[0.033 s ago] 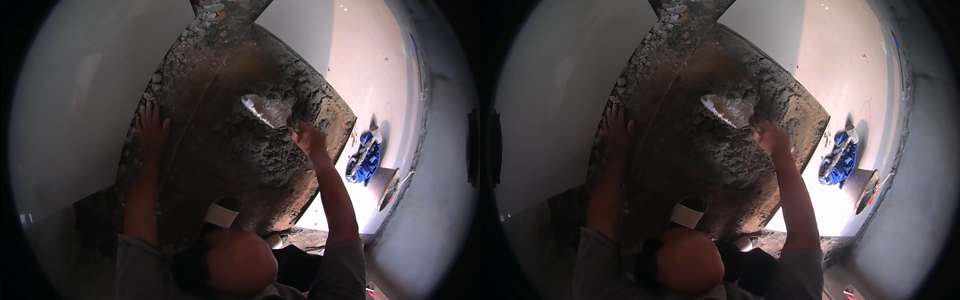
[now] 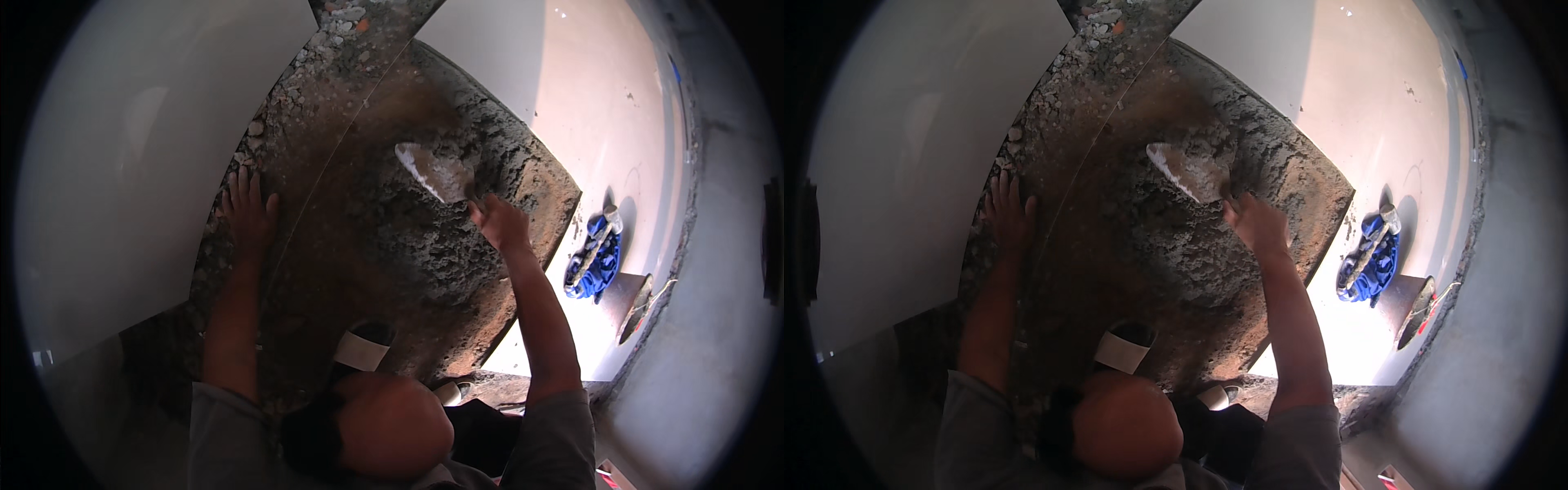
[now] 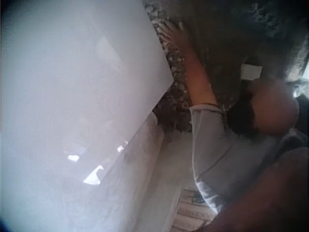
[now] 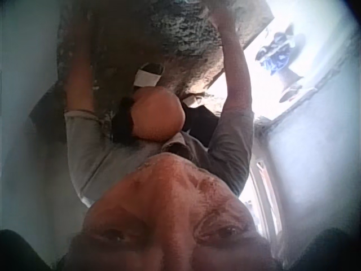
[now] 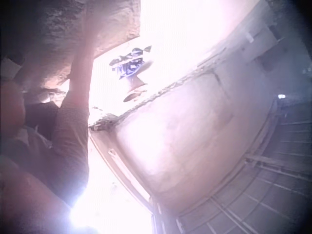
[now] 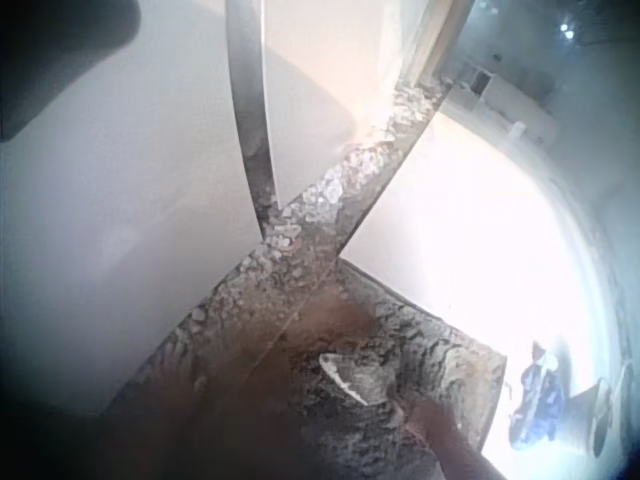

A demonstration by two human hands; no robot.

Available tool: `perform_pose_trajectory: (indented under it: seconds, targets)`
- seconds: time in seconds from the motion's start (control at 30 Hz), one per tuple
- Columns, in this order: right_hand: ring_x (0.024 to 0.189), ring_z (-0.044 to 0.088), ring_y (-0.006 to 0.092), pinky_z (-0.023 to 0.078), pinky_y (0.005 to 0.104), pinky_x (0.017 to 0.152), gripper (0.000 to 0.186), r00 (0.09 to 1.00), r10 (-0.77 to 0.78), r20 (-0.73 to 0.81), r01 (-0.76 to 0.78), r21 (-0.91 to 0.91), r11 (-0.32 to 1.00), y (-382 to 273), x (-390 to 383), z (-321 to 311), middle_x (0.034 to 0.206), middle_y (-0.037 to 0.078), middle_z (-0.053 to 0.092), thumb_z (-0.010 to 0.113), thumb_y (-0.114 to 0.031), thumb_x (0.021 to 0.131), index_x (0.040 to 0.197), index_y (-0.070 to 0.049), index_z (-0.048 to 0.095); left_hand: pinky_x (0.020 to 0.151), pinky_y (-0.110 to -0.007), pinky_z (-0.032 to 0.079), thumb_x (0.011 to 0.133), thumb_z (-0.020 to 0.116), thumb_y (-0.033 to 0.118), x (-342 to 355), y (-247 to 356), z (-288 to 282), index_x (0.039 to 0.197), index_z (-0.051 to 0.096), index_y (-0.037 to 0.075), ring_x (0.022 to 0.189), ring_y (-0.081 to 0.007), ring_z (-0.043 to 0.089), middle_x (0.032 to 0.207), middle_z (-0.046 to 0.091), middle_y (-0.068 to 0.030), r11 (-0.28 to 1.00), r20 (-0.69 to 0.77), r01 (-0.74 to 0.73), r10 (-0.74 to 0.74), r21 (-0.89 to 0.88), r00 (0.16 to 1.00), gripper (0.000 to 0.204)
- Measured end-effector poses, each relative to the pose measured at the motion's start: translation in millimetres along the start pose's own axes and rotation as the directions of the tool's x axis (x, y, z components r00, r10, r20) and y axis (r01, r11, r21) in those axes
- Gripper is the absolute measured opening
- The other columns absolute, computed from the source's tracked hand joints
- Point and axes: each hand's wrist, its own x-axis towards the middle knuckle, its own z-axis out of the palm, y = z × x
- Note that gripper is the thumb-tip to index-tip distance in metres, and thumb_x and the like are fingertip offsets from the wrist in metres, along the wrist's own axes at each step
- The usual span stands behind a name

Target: The person kneels on the floor and installs large white tiles. They use a rubber mallet to tap the tiles into place and a trowel to spread mortar on the floor before positioning each tile.

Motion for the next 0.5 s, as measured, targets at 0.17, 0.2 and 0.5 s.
perform_pose_trajectory:
  seconds: [0.17,0.2,0.5]
  targets:
    - [0.093,0.065,0.0342,0.049,0.0459,0.087,0.042,0.968,0.144,0.208,-0.206,0.323,0.923,-41,1,-39,0.090,0.018,0.067,0.049,-0.045,0.095,0.105,-0.005,0.058,0.110,-0.056,0.022,0.094,0.049,0.040,2,1,8,0.138,0.041,0.006,0.140,-0.0341,0.026,0.150,0.032,-0.0149,1.000,-0.043,-0.012,0.011,-0.016,0.999,0.056]
    - [0.094,0.065,0.0341,0.049,0.0447,0.088,0.043,0.965,0.125,0.230,-0.208,0.386,0.899,-44,-18,-40,0.089,0.018,0.067,0.048,-0.044,0.096,0.105,-0.003,0.057,0.110,-0.055,0.022,0.094,0.049,0.040,1,1,8,0.137,0.041,0.006,0.140,-0.0341,0.026,0.149,0.032,-0.0150,1.000,-0.045,-0.017,0.016,-0.017,0.999,0.056]
    - [0.047,0.054,0.0183,0.047,0.0331,0.042,0.047,0.948,0.164,0.272,-0.302,0.931,0.203,-61,23,-28,0.063,0.007,0.050,0.051,-0.044,0.094,0.112,0.000,0.053,0.109,-0.056,0.023,0.092,0.053,0.038,0,-3,8,0.134,0.044,0.005,0.139,-0.0357,0.029,0.148,0.035,-0.0160,0.999,-0.019,-0.020,0.019,-0.047,1.000,0.055]
